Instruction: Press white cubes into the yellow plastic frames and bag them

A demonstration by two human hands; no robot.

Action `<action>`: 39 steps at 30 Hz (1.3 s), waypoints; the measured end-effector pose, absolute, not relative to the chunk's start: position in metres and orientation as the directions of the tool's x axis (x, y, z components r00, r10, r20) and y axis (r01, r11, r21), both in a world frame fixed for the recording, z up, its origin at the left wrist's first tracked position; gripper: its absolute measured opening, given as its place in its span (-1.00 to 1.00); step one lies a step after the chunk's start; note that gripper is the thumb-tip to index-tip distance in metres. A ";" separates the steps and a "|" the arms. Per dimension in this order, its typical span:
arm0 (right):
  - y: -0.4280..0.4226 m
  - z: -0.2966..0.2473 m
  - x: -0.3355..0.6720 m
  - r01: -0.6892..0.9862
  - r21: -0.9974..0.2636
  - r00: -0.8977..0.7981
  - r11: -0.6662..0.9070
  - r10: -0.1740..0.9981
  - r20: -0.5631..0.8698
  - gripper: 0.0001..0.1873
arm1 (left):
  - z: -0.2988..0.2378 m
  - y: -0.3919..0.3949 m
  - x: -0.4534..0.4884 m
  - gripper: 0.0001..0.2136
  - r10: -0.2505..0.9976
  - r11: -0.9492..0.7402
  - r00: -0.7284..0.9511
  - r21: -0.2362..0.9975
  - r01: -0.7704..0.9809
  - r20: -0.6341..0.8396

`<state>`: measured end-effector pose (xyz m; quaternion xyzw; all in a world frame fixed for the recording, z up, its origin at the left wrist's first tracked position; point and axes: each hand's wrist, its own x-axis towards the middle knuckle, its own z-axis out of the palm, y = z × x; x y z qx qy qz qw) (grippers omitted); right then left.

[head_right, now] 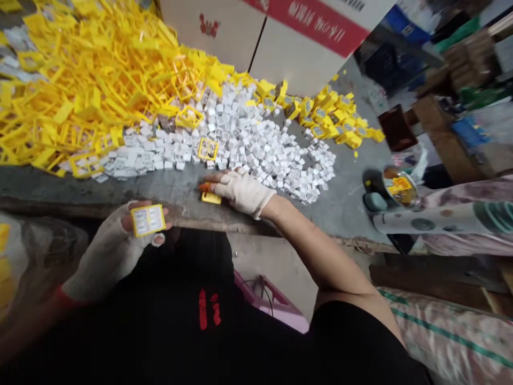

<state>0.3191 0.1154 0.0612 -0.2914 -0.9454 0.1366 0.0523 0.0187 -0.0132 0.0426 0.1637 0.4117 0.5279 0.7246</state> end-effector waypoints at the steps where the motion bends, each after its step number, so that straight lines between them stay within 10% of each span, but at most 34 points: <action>1: 0.107 0.058 0.317 0.588 -0.258 -0.788 0.767 0.615 0.030 -0.30 | 0.045 -0.016 0.022 -0.66 0.908 0.367 0.078 0.694 -0.620 -0.411; 8: 0.088 0.050 0.303 0.852 -0.113 -0.513 0.511 0.858 0.014 -0.33 | 0.045 -0.041 0.026 -0.69 0.916 0.336 0.020 0.740 -0.583 -0.401; 16: 0.024 0.087 0.257 0.512 -0.428 -0.660 0.744 0.660 0.359 -0.31 | 0.054 -0.059 0.030 -0.62 0.931 0.324 0.091 0.689 -0.648 -0.353; 39: 0.006 0.084 0.261 0.394 -0.259 -0.732 0.882 0.471 0.491 -0.45 | 0.055 -0.077 0.042 -0.61 0.965 0.219 0.013 0.780 -0.586 -0.261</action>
